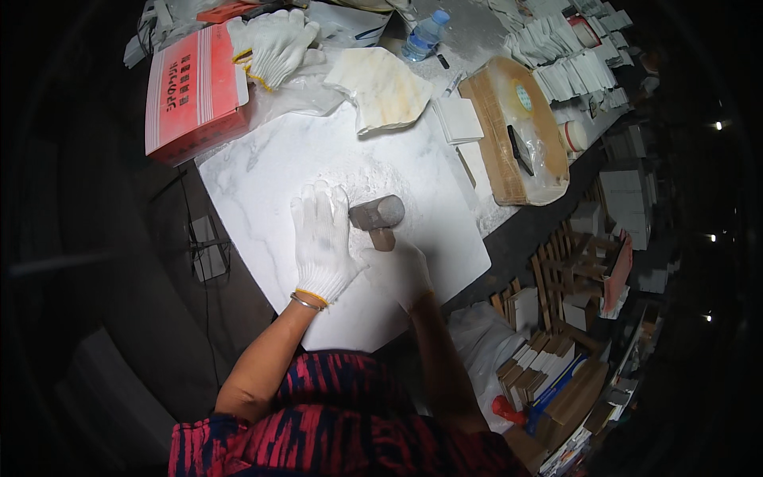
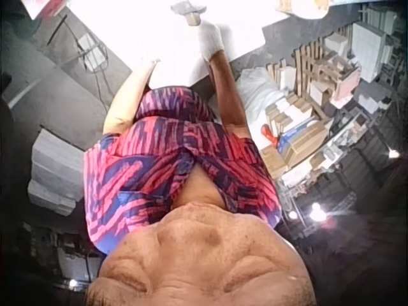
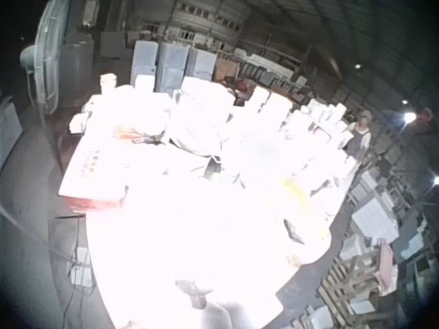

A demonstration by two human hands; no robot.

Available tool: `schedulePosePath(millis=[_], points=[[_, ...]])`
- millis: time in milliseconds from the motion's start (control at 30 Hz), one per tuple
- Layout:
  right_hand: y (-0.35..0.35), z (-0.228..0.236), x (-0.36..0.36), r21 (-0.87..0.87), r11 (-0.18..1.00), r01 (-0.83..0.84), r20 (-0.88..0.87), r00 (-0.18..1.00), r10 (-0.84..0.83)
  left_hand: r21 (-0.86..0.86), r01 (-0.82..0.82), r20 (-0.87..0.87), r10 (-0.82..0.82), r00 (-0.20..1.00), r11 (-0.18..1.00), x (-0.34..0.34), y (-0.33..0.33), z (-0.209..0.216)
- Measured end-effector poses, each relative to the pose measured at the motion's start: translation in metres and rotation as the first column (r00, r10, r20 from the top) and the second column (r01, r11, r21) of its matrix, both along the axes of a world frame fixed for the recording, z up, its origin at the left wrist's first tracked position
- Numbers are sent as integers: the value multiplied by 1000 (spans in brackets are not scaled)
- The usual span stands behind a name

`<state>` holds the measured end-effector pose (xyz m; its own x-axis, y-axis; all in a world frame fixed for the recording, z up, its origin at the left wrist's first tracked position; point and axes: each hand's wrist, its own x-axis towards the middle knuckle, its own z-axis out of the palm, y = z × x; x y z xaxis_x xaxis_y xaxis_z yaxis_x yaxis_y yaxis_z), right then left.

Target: The person uses a hammer to crush a white powdery substance on a white sheet. They then gather the crushed powder and transfer it into a sieve placed over a bowl.

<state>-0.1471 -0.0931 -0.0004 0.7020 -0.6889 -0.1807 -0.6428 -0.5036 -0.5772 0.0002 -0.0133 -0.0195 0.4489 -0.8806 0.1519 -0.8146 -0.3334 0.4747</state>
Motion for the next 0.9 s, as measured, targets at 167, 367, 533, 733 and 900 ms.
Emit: schedulePosePath(millis=[167,367,533,733,900], points=[[2,80,21,811,432,395,-42,775,-630,59,17,-20,-15,1000,998,-3,-1,3],[15,104,35,677,605,419,122,747,-654,33,-3,-36,4,999,999,1,4,-1],[4,37,26,255,893,370,-241,919,-312,-77,27,40,-24,999,997,-1,2,-5],[3,82,24,670,575,470,-151,844,-515,-59,8,-2,-8,1000,998,-2,3,-13],[9,119,44,592,640,489,-87,829,-553,-29,-16,21,16,1000,999,1,5,-6]])
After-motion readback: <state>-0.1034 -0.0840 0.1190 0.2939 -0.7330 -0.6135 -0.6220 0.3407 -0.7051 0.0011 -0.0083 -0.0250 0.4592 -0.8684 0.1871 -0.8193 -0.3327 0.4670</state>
